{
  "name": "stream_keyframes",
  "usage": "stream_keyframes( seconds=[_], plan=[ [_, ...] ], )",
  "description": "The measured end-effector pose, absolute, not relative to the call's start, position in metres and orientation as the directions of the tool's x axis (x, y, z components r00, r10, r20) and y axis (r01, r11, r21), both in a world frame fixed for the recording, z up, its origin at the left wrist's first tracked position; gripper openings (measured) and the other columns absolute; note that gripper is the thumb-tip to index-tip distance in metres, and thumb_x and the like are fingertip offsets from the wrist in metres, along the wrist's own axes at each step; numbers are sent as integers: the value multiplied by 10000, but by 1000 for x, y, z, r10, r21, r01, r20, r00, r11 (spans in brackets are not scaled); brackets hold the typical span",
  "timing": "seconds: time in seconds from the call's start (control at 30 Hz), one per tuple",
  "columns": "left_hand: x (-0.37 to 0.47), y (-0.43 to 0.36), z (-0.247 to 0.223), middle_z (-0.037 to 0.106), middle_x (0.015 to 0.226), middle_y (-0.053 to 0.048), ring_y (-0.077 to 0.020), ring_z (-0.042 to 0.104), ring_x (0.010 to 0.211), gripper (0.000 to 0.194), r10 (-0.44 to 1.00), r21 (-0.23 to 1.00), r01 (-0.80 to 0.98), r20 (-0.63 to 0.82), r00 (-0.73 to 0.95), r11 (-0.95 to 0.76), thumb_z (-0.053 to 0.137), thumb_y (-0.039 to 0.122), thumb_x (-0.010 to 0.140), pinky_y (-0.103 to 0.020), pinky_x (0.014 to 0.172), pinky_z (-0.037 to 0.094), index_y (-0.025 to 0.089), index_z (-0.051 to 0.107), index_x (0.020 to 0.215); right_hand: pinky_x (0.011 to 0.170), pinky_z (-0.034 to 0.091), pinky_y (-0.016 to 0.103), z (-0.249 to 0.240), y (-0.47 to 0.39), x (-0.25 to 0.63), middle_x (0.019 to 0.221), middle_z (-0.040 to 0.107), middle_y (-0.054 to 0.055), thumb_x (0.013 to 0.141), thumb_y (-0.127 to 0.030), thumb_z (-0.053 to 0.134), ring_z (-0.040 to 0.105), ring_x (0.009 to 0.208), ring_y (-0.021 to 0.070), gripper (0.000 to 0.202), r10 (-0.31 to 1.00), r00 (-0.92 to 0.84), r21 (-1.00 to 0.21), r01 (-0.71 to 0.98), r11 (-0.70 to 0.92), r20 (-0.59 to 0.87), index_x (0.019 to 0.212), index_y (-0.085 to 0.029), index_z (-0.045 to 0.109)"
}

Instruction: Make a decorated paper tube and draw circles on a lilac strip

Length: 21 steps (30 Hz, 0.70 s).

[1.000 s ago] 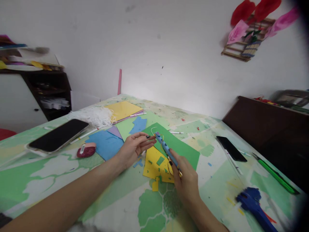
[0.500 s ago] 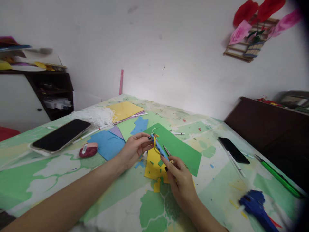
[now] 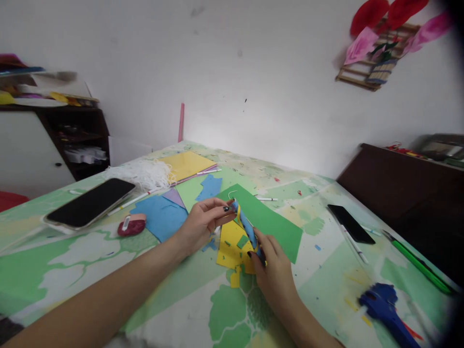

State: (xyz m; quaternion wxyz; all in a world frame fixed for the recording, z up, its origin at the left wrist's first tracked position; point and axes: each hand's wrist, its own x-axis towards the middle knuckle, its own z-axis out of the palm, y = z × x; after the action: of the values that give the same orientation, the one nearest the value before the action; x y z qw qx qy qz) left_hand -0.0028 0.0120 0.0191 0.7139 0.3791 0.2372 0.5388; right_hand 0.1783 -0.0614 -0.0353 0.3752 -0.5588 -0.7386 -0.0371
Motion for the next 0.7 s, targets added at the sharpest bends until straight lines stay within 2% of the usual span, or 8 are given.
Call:
stream_keyframes(
  seconds=[0.23,0.4,0.57,0.7],
  plan=[
    [0,7,18,695,937,-71,-176,644,876,144,952,849,-527,126,279,42,782,197,634,-313,846,524,121,671,685,578,545,327,-34,-62,175,984,621,120,828,-110,416,635,778,229,435,788,-102,-230,927,297,608,1256,-156,481],
    [1,8,17,693,858,-46,-163,640,863,149,950,847,-530,127,285,46,786,204,634,-315,882,502,128,667,681,559,550,318,-39,-61,175,1006,618,142,818,-101,426,637,806,239,446,758,-140,-152,941,301,637,1262,-133,466],
    [3,6,14,693,903,-49,-186,639,920,118,902,817,-554,109,417,157,747,170,685,-374,933,470,132,642,722,619,567,361,-46,-59,174,1028,617,157,823,-164,496,633,854,264,455,732,-170,-141,929,343,659,1274,-127,446],
    [9,3,10,690,993,-76,-224,617,1022,100,884,814,-551,109,454,183,702,174,737,-379,908,468,141,609,749,631,570,376,-46,-61,167,989,630,161,799,-166,554,639,831,272,451,747,-163,-191,911,365,645,1238,-102,472]
  ],
)
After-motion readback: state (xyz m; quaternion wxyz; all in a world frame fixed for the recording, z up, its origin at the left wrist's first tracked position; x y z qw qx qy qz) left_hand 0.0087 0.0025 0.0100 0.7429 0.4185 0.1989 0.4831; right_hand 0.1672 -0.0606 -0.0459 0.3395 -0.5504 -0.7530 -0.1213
